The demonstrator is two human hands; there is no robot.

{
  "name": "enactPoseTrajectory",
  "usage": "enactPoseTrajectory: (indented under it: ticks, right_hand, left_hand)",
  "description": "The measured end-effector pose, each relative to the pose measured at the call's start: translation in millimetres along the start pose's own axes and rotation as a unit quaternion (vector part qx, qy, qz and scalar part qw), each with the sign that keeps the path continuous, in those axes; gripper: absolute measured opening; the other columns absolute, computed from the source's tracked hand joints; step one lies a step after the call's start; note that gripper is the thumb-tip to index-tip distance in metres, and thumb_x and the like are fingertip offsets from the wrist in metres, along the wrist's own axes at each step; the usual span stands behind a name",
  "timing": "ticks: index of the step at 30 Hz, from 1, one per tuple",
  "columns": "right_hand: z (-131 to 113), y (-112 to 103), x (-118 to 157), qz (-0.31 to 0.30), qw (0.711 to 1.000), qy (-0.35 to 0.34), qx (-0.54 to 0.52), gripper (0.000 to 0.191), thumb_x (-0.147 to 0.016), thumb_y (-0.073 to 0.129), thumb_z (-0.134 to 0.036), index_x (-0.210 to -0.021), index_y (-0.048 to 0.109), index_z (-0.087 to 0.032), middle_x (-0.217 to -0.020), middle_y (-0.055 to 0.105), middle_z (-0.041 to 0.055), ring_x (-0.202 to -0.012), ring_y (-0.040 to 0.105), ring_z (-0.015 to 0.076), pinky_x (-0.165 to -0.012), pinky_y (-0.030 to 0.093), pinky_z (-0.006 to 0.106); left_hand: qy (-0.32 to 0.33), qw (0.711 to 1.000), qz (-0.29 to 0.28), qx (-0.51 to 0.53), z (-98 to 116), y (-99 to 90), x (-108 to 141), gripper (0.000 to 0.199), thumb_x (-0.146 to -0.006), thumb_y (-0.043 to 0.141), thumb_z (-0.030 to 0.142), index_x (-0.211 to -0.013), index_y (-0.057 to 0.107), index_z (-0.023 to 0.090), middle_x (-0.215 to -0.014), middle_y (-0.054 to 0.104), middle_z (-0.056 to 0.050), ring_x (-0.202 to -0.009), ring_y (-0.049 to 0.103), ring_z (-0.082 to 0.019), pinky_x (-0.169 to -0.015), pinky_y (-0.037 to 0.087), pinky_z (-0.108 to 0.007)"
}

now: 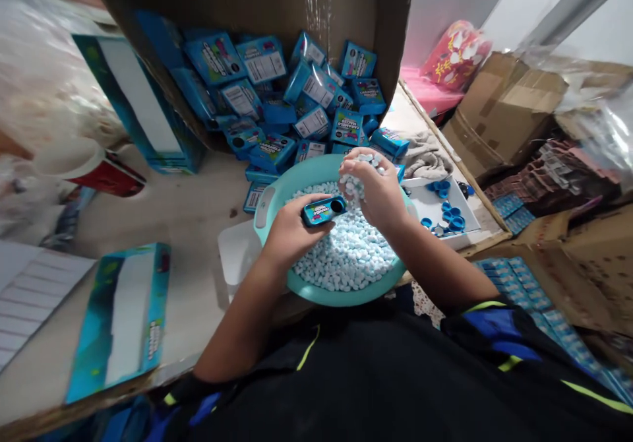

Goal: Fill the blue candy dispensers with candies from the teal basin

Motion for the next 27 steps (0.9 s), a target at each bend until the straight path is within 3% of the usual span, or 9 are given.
enactPoseTrajectory:
  ticks: [6,16,23,27]
  right_hand:
    - [20,3,1,0.014,1.000,0.024,0.009,0.037,-0.077,0.068,-0.055,-0.096,0.051,-0.028,-0.084,0.059,-0.0019,-0.080,0.067,0.0180,-0.068,0.055,0.031]
    - [22,9,10,-0.013,0.998,0.044,-0.032,0.042,-0.070,0.079,-0.047,-0.088,0.047,-0.026,-0.088,0.059,-0.0017,-0.081,0.067,0.0172,-0.076,0.058,0.034]
    - [18,7,12,-0.025,0.999,-0.009,0.029,0.037,-0.080,0.069,-0.055,-0.085,0.048,-0.025,-0.093,0.061,0.0003,-0.086,0.068,0.0188,-0.080,0.058,0.036]
    - [6,4,18,-0.035,0.987,-0.104,0.118,0.026,-0.084,0.065,-0.049,-0.084,0.055,-0.025,-0.091,0.066,0.0021,-0.087,0.069,0.0201,-0.085,0.057,0.038]
  left_hand:
    - [-0.004,1.000,-0.015,-0.007,-3,4.2,1,0.049,-0.076,0.084,0.027,-0.124,0.076,0.022,-0.124,0.077,-0.010,-0.116,0.072,-0.034,-0.104,0.059,-0.049]
    - [-0.022,1.000,-0.012,-0.008,-9,5.9,3,0.051,-0.075,0.083,0.023,-0.125,0.073,0.023,-0.125,0.076,-0.009,-0.116,0.072,-0.035,-0.104,0.058,-0.051]
    - [0.036,0.999,-0.025,-0.033,1,8.5,4,0.047,-0.082,0.079,0.024,-0.127,0.068,0.020,-0.119,0.076,-0.008,-0.108,0.073,-0.030,-0.094,0.058,-0.039]
    - [0.041,0.999,-0.018,-0.013,4,12.5,3,0.055,-0.079,0.084,0.026,-0.131,0.067,0.016,-0.129,0.073,-0.012,-0.118,0.070,-0.030,-0.104,0.055,-0.040]
Point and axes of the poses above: each hand's wrist, its own x-axis away from the middle knuckle, its own y-axis out of the palm, z = x × y, the point moved 6 cm from there along -x, towards the middle knuckle
